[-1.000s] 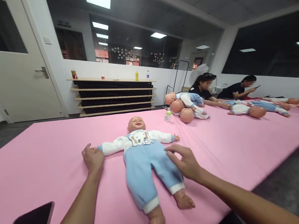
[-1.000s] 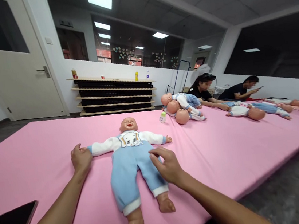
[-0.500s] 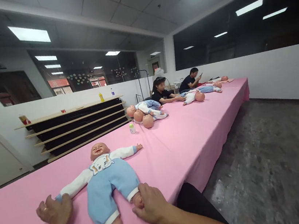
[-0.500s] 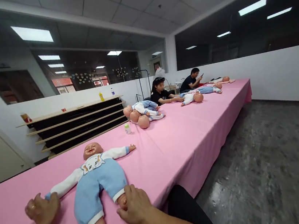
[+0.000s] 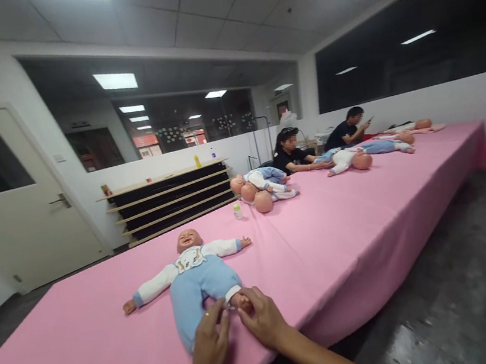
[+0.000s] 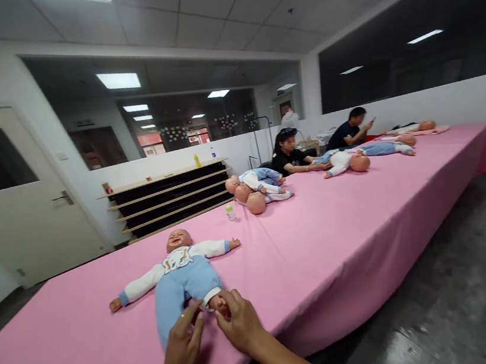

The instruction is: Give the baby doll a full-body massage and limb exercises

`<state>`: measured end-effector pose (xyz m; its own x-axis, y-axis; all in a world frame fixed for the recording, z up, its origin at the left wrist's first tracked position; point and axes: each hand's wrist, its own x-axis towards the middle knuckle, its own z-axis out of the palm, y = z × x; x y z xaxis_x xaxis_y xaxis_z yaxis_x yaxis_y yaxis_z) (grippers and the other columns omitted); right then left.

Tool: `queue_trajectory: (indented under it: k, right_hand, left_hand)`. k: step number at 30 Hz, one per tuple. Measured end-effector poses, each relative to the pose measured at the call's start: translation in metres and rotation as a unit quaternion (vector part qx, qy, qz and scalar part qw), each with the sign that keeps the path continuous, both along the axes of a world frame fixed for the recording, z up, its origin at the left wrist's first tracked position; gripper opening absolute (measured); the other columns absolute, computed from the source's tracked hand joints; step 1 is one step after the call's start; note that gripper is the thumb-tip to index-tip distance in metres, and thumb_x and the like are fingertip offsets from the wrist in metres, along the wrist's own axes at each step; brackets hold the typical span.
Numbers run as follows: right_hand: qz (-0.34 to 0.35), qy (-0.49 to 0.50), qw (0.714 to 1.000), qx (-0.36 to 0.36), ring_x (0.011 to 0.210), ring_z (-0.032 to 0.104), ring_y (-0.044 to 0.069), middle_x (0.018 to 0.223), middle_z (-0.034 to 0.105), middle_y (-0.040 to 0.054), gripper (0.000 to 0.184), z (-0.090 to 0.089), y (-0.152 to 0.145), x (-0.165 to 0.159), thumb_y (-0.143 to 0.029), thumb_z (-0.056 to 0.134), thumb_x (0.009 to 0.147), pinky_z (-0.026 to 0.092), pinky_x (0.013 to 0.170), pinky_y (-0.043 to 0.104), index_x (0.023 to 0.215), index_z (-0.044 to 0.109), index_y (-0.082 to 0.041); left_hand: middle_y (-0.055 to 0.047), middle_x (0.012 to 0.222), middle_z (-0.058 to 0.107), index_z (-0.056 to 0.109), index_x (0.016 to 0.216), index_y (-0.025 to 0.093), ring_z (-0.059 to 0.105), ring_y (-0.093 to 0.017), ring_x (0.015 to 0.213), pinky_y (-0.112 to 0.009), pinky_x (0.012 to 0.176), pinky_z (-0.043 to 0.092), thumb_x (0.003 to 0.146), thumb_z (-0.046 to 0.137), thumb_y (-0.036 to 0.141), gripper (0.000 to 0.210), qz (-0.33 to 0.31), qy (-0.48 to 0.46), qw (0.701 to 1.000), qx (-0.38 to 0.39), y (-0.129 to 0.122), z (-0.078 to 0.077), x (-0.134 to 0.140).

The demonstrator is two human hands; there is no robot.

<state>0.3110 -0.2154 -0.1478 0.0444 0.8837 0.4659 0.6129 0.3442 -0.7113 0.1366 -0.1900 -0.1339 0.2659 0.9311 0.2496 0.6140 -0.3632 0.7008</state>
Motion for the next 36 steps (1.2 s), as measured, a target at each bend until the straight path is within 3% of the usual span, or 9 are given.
queue_trajectory:
  k: [4, 7, 12, 17, 20, 23, 28, 33, 36]
  right_hand:
    - [0.098, 0.099, 0.99, -0.025, 0.1, 0.063, 0.019, 0.11, 0.063, 0.0044, 0.042, 0.0, 0.005, 0.003, -0.032, 0.049, 0.087, 0.05, 0.09, 0.032, 0.128, 0.048, -0.029]
    - [0.176, 0.19, 0.965, -0.042, 0.108, 0.06, 0.02, 0.115, 0.062, 0.006, 0.043, -0.001, 0.011, 0.007, -0.037, 0.052, 0.086, 0.049, 0.096, 0.033, 0.127, 0.05, -0.026]
    - [0.254, 0.248, 0.929, -0.1, 0.103, 0.062, 0.021, 0.108, 0.064, 0.0089, 0.047, -0.007, 0.018, 0.014, -0.044, 0.05, 0.088, 0.051, 0.093, 0.037, 0.128, 0.05, -0.02]
    - [0.265, 0.187, 0.94, -0.106, 0.114, 0.057, 0.02, 0.124, 0.058, 0.01, 0.048, -0.011, 0.017, 0.016, -0.043, 0.041, 0.092, 0.042, 0.105, 0.038, 0.135, 0.045, -0.022]
    - [0.267, 0.178, 0.94, -0.115, 0.123, 0.051, 0.019, 0.132, 0.053, 0.0091, 0.049, -0.008, 0.014, 0.015, -0.044, 0.041, 0.093, 0.037, 0.111, 0.037, 0.136, 0.044, -0.022]
    - [0.269, 0.18, 0.937, -0.131, 0.12, 0.053, 0.02, 0.134, 0.051, 0.0096, 0.05, -0.003, 0.01, 0.012, -0.048, 0.044, 0.091, 0.039, 0.108, 0.036, 0.133, 0.047, -0.021]
    - [0.262, 0.187, 0.938, -0.127, 0.106, 0.059, 0.019, 0.124, 0.057, 0.0099, 0.048, -0.001, 0.007, 0.009, -0.051, 0.044, 0.091, 0.044, 0.101, 0.034, 0.127, 0.053, -0.02]
    - [0.259, 0.147, 0.947, -0.12, 0.088, 0.063, 0.018, 0.097, 0.066, 0.0068, 0.05, -0.007, 0.009, 0.01, -0.053, 0.038, 0.092, 0.051, 0.085, 0.031, 0.129, 0.051, -0.022]
    - [0.265, 0.126, 0.951, -0.096, 0.087, 0.063, 0.016, 0.099, 0.066, 0.0061, 0.046, -0.008, 0.008, 0.011, -0.048, 0.034, 0.095, 0.051, 0.083, 0.029, 0.131, 0.048, -0.023]
  left_hand:
    - [-0.002, 0.142, 0.046, 0.04, 0.141, 0.032, 0.043, -0.019, 0.133, -0.035, 0.116, 0.03, 0.087, 0.034, 0.053, 0.058, -0.061, -0.019, 0.995, -0.076, -0.01, 0.016, 0.016]
    - [-0.004, 0.142, 0.045, 0.024, 0.148, 0.031, 0.044, -0.021, 0.132, -0.039, 0.115, 0.03, 0.088, 0.031, 0.058, 0.066, -0.074, -0.031, 0.988, -0.129, -0.018, 0.027, 0.026]
    - [-0.004, 0.145, 0.042, 0.023, 0.148, 0.031, 0.041, -0.021, 0.134, -0.04, 0.116, 0.028, 0.087, 0.038, 0.059, 0.069, -0.088, -0.143, 0.973, -0.161, -0.022, 0.017, 0.044]
    - [-0.009, 0.149, 0.034, 0.034, 0.144, 0.018, 0.033, -0.023, 0.139, -0.036, 0.118, 0.027, 0.079, 0.057, 0.053, 0.077, -0.038, -0.303, 0.94, -0.151, -0.018, -0.007, 0.056]
    - [-0.011, 0.146, 0.039, 0.041, 0.14, 0.018, 0.034, -0.025, 0.138, -0.039, 0.118, 0.027, 0.078, 0.058, 0.053, 0.073, -0.011, -0.344, 0.929, -0.138, -0.018, -0.011, 0.058]
    - [-0.012, 0.143, 0.043, 0.046, 0.136, 0.016, 0.039, -0.025, 0.135, -0.039, 0.116, 0.03, 0.079, 0.056, 0.055, 0.07, -0.014, -0.359, 0.923, -0.139, -0.017, -0.013, 0.058]
    - [-0.01, 0.143, 0.043, 0.047, 0.135, 0.017, 0.039, -0.023, 0.135, -0.036, 0.116, 0.032, 0.08, 0.054, 0.054, 0.067, -0.042, -0.364, 0.918, -0.152, -0.015, -0.017, 0.053]
    - [-0.009, 0.149, 0.034, 0.04, 0.141, 0.016, 0.029, -0.022, 0.141, -0.035, 0.119, 0.026, 0.081, 0.054, 0.048, 0.069, -0.042, -0.367, 0.91, -0.187, -0.015, -0.015, 0.051]
    - [-0.008, 0.15, 0.033, 0.039, 0.141, 0.016, 0.026, -0.021, 0.143, -0.035, 0.12, 0.024, 0.081, 0.054, 0.046, 0.069, -0.04, -0.366, 0.909, -0.196, -0.012, -0.02, 0.051]
